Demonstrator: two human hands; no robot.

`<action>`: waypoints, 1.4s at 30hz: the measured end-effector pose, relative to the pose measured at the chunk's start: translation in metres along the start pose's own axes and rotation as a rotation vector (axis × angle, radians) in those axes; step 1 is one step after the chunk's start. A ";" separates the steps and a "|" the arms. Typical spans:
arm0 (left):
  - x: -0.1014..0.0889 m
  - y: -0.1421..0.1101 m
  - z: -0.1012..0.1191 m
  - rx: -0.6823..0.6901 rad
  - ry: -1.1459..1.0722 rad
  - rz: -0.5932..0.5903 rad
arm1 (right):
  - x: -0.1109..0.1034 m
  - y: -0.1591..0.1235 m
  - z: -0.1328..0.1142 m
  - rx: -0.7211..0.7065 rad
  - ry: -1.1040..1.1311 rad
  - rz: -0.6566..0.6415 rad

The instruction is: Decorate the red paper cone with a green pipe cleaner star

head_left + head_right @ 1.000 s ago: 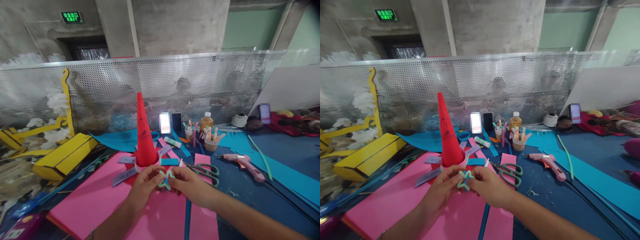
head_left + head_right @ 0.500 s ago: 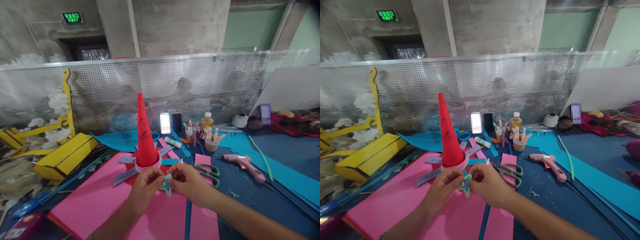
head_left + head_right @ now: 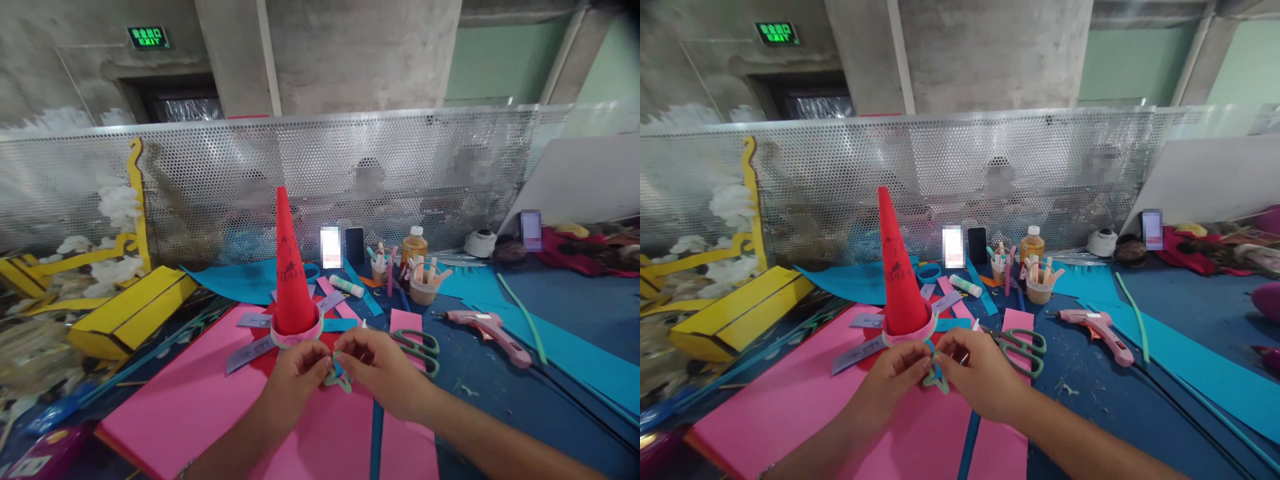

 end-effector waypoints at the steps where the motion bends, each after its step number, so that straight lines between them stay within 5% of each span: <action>1: 0.001 0.000 0.000 0.011 0.012 -0.016 | 0.000 0.000 0.000 -0.002 -0.014 0.001; 18: 0.004 0.000 0.010 0.040 0.083 -0.013 | 0.001 -0.003 -0.007 -0.019 -0.109 0.010; 27: 0.005 0.003 -0.002 0.010 -0.041 -0.027 | 0.001 -0.003 -0.004 -0.033 -0.103 0.042; 42: 0.000 0.001 -0.006 0.011 -0.074 0.022 | 0.004 0.004 0.004 -0.029 0.089 0.000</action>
Point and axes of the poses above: each hand's wrist, its own y-axis towards the middle knuckle, its own x-axis out of the palm, z = x × y, the point moved 7 cm from there along y, towards the middle knuckle, and after that the axes turned 11 degrees about x, right-handed, at the moved point
